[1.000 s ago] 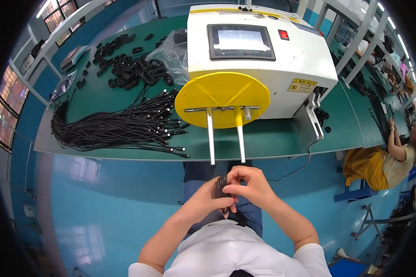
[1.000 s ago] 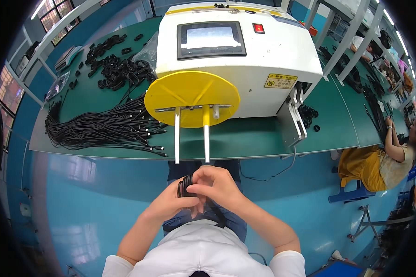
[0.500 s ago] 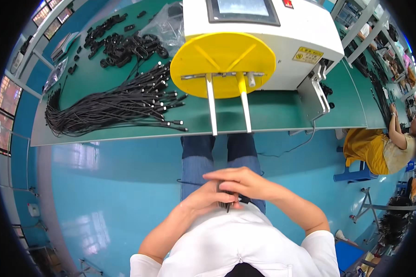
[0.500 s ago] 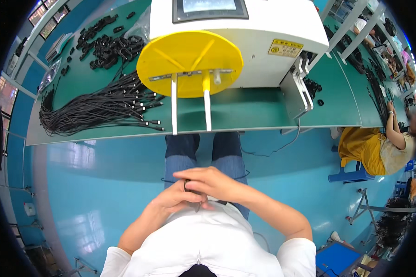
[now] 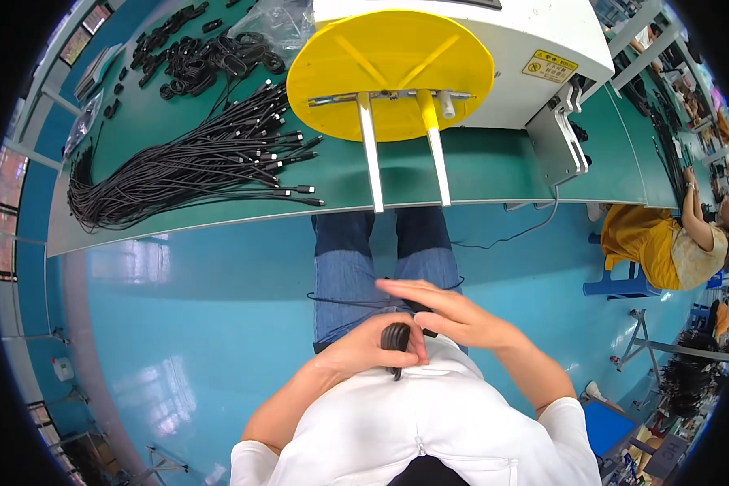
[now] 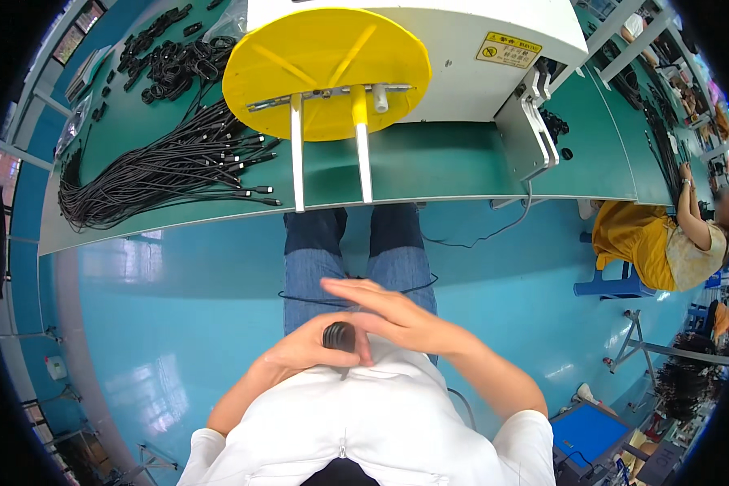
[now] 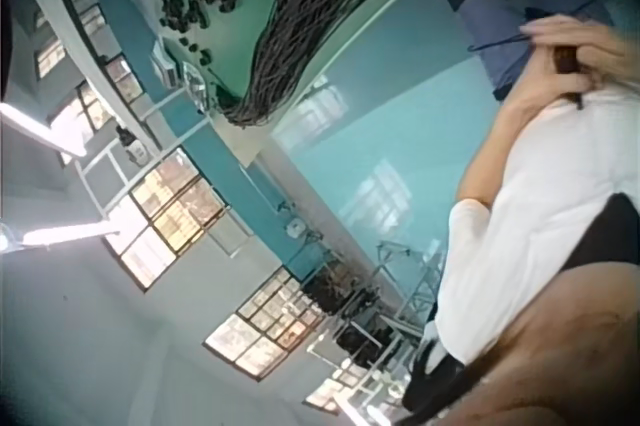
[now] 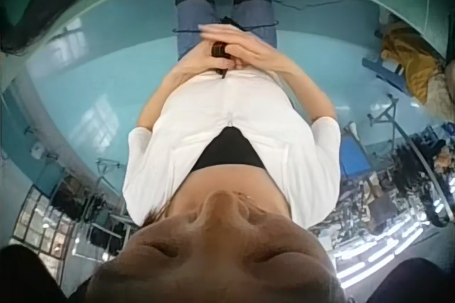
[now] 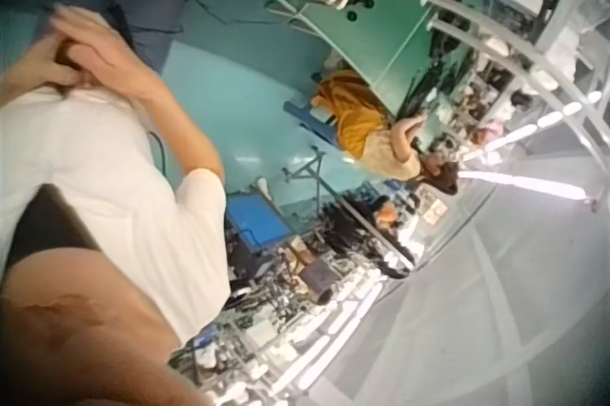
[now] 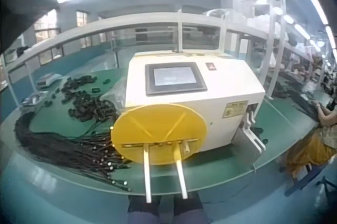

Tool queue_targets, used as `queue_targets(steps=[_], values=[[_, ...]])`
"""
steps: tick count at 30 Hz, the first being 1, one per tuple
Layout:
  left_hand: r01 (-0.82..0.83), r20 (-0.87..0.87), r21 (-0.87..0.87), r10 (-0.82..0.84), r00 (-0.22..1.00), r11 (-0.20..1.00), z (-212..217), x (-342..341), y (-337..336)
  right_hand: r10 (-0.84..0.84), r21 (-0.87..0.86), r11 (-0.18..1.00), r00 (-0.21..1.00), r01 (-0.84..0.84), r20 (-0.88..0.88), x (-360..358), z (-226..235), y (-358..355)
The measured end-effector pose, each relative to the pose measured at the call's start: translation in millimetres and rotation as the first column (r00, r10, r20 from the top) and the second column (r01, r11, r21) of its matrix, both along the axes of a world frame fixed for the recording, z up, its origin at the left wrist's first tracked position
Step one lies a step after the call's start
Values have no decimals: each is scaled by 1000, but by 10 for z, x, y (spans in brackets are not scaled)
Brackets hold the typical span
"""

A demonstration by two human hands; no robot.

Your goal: Operate a wire-winding and tying machine to bundle electrical wires.

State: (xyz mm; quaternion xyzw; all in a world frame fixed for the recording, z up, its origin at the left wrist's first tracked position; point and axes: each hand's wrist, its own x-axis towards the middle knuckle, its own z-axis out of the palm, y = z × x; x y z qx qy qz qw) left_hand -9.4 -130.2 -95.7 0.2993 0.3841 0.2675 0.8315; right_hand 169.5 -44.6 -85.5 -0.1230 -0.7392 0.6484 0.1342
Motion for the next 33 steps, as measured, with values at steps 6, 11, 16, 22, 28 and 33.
queue_targets(steps=[6,11,16,22,28,33], values=[[73,56,8,-73,996,997,30,9,51,31,388,917,985,-96,169,-52,-37,-20],[35,-64,141,-27,998,989,60,-30,29,58,595,779,967,-199,248,-233,70,-31],[-24,338,77,-4,941,997,-290,-151,198,67,654,728,971,-206,231,-367,141,325],[-290,597,-131,309,740,948,-329,-236,404,-401,591,738,916,325,-2,-170,461,495],[-434,424,-43,410,807,900,-158,-147,528,-390,119,921,882,371,265,-367,320,190],[-332,448,17,290,846,943,-266,-180,479,-219,-166,935,876,315,429,-377,290,255]])
